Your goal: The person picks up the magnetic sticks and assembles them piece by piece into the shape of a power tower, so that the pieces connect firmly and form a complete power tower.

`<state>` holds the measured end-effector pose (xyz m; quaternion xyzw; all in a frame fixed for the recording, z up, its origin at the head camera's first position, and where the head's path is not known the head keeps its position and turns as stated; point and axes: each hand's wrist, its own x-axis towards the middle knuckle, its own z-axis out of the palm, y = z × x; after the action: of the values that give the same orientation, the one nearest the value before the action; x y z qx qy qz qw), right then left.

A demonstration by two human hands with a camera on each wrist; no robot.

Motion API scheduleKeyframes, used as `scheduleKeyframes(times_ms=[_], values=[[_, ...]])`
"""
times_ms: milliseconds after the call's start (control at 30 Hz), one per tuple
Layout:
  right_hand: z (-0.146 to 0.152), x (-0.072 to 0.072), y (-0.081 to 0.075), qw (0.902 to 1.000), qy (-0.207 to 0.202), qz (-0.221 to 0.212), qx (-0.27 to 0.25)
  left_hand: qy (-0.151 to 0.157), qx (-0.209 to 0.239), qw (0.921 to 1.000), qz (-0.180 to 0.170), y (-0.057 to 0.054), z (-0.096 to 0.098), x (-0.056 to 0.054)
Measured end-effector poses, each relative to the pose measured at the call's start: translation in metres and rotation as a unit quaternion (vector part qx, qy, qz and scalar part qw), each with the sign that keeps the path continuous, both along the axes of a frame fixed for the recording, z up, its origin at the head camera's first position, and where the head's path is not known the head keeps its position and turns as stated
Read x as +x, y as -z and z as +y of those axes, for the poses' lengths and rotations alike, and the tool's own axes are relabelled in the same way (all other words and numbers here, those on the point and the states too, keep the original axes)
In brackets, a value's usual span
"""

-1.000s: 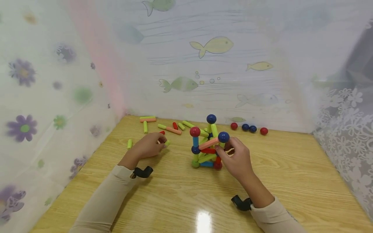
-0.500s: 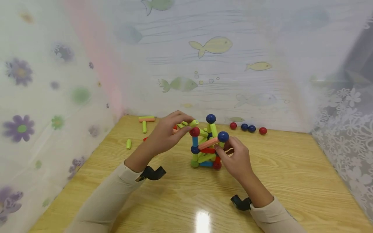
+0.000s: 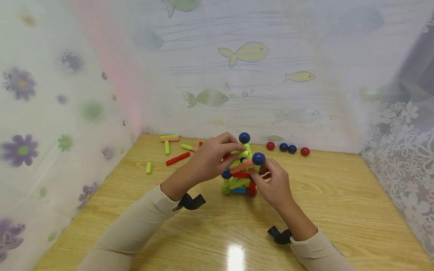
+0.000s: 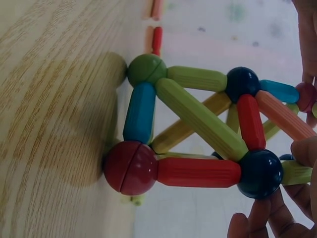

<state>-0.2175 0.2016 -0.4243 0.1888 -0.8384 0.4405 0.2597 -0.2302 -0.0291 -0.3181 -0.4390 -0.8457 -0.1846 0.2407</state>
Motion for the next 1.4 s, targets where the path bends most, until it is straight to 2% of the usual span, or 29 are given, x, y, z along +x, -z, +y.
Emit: scheduleKeyframes(times_ms=[133,267,700,800,867,967,1067,1133,1267,1333,1400], values=[[0.000,0.000,0.000,1.0000,0.002,-0.001,0.000,-0.021,-0.027,0.9988,0.034,0.002,0.004,0.001],[0.000,0.000,0.000,1.0000,0.001,-0.002,0.001,-0.033,-0.036,0.9977,0.048,0.003,0.007,0.002],[0.001,0.000,0.000,1.0000,0.003,-0.005,0.003,-0.048,-0.017,0.9963,0.070,0.008,0.013,0.004],[0.001,0.000,0.000,1.0000,0.004,-0.004,0.006,-0.053,0.001,0.9964,0.067,0.011,0.012,0.003],[0.000,0.000,0.000,1.0000,0.001,-0.002,0.006,-0.071,0.029,0.9954,0.058,0.014,0.009,0.004],[-0.001,0.000,-0.001,1.0000,-0.003,-0.002,0.008,-0.112,0.086,0.9896,0.025,0.022,0.001,0.010],[-0.002,0.000,-0.001,0.9999,-0.006,-0.006,0.012,-0.143,0.128,0.9809,-0.034,0.035,-0.010,0.019],[-0.002,0.000,-0.001,0.9998,-0.007,-0.008,0.015,-0.144,0.132,0.9766,-0.089,0.044,-0.016,0.024],[-0.002,0.000,-0.002,0.9998,-0.002,-0.004,0.018,-0.123,0.119,0.9673,-0.188,0.063,-0.024,0.029],[-0.002,0.002,-0.002,0.9999,-0.003,-0.005,0.016,-0.112,0.119,0.9628,-0.215,0.068,-0.025,0.028],[-0.004,0.003,-0.001,0.9998,-0.010,-0.013,0.013,-0.106,0.120,0.9615,-0.223,0.072,-0.025,0.027]])
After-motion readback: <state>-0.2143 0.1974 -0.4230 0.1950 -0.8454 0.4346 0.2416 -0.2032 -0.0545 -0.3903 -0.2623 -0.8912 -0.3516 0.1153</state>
